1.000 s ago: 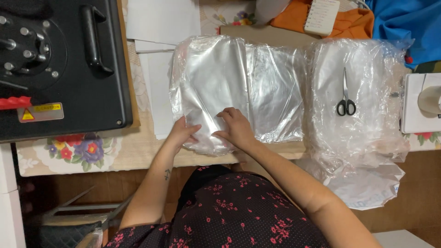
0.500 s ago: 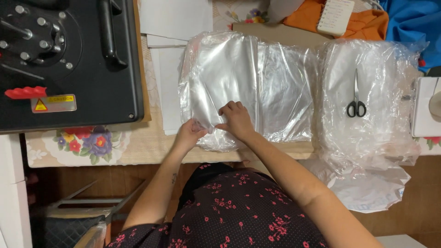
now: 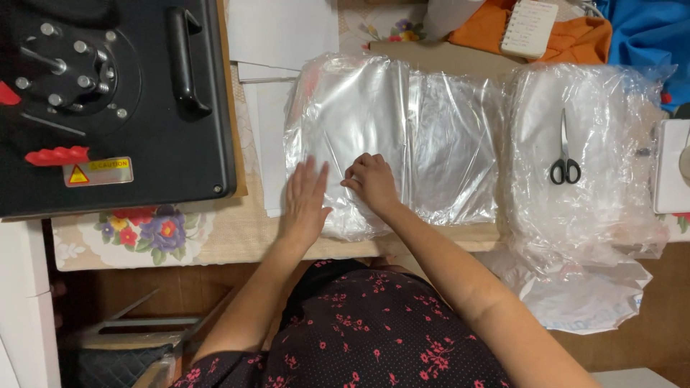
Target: The person is preparing items by placing them into plastic bags and then using a heat press machine to apply designs or heat-seal them.
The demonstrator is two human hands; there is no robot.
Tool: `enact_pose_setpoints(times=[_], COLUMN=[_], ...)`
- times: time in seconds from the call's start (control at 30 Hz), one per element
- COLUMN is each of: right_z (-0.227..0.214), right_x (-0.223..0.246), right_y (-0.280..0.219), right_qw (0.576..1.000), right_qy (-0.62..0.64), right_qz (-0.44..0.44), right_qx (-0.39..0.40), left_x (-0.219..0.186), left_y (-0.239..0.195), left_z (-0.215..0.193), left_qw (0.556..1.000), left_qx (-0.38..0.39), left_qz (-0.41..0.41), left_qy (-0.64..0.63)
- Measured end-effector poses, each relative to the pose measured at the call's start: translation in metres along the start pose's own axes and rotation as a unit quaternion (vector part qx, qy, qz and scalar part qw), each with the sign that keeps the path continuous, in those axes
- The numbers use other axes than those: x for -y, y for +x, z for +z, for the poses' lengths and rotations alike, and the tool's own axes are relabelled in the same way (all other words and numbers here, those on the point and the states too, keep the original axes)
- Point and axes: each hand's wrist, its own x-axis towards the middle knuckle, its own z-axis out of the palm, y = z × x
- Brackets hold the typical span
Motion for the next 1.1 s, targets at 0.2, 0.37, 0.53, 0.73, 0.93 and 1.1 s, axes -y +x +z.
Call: enact_pose_setpoints(times=[0.2,0.37,0.53,0.73,0.93,1.1], right_z=[-0.011,0.000,-0.005,-0.008,-0.050,-0.074], right_x=[0.011,0.003,0.003,-0.005,0.002,-0.019], right_y=[-0.024,-0.069,-0.075,-0.053,-0.055,-0.094], right_qw=[1.000,0.987,0.992,0.990,0.962,0.845], right_qy=[-0.005,-0.103,-0.051,-0.021,0.118,0.377], right_qz=[-0.022,-0.123,-0.099,-0.039,0.082,0.174], right_qx=[-0.015,-0.010,-0.053,-0.134,-0.231,-0.337], left_x=[0.071,0.095,0.085,0.045,-0.029,-0.047], left_y=[0.069,0.089,0.086,0.098,0.074,0.080], left_z=[0.051,0.073,0.071,0.048,0.015,0.055], left_qw=[0.955,0.956,0.959,0.961,0.937,0.899], left_qx=[0.060,-0.009,-0.047,-0.030,-0.139,0.019], left_qz=[0.261,0.292,0.279,0.271,0.252,0.107], left_qy=[0.128,0.035,-0.002,-0.040,-0.199,-0.424])
